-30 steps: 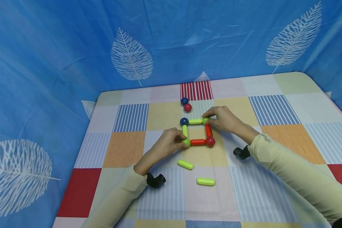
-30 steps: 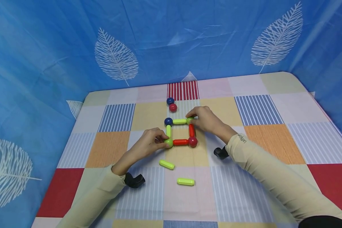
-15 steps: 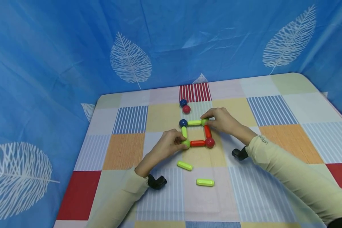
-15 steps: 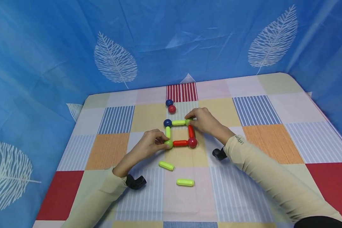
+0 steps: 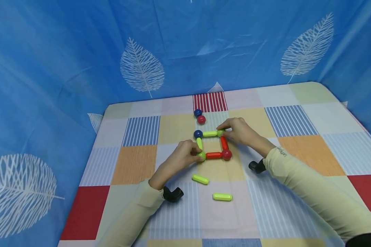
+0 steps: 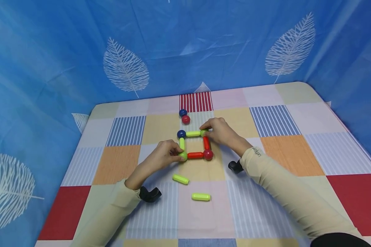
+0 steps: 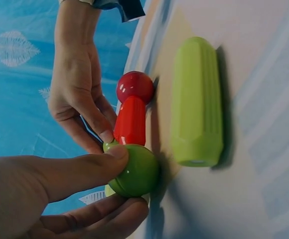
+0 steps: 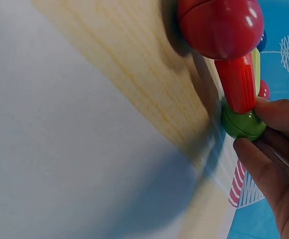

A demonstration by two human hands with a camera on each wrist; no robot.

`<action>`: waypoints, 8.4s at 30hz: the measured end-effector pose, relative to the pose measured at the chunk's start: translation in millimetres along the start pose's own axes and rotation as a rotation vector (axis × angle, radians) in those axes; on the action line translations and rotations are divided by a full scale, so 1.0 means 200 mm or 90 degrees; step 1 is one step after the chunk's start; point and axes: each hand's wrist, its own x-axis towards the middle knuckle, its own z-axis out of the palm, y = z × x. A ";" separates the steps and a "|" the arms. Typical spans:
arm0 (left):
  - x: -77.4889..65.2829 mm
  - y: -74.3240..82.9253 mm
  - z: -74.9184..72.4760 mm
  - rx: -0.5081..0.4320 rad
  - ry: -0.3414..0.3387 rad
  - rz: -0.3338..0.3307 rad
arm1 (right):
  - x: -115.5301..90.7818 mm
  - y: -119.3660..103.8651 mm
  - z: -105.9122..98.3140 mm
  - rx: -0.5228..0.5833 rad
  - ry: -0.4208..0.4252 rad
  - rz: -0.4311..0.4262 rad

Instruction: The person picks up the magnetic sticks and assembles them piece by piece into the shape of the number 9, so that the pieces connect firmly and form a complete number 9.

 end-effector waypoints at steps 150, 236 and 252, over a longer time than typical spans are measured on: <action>0.03 0.01 -0.01 -0.011 -0.005 -0.034 | -0.53 -0.06 0.20 0.344 -0.029 0.191; 0.74 -0.18 -0.27 0.042 -0.032 -0.012 | -0.03 -0.02 0.02 0.047 0.006 0.041; 0.57 -0.27 -0.34 0.086 0.049 -0.077 | -0.03 -0.02 0.02 0.045 -0.005 0.059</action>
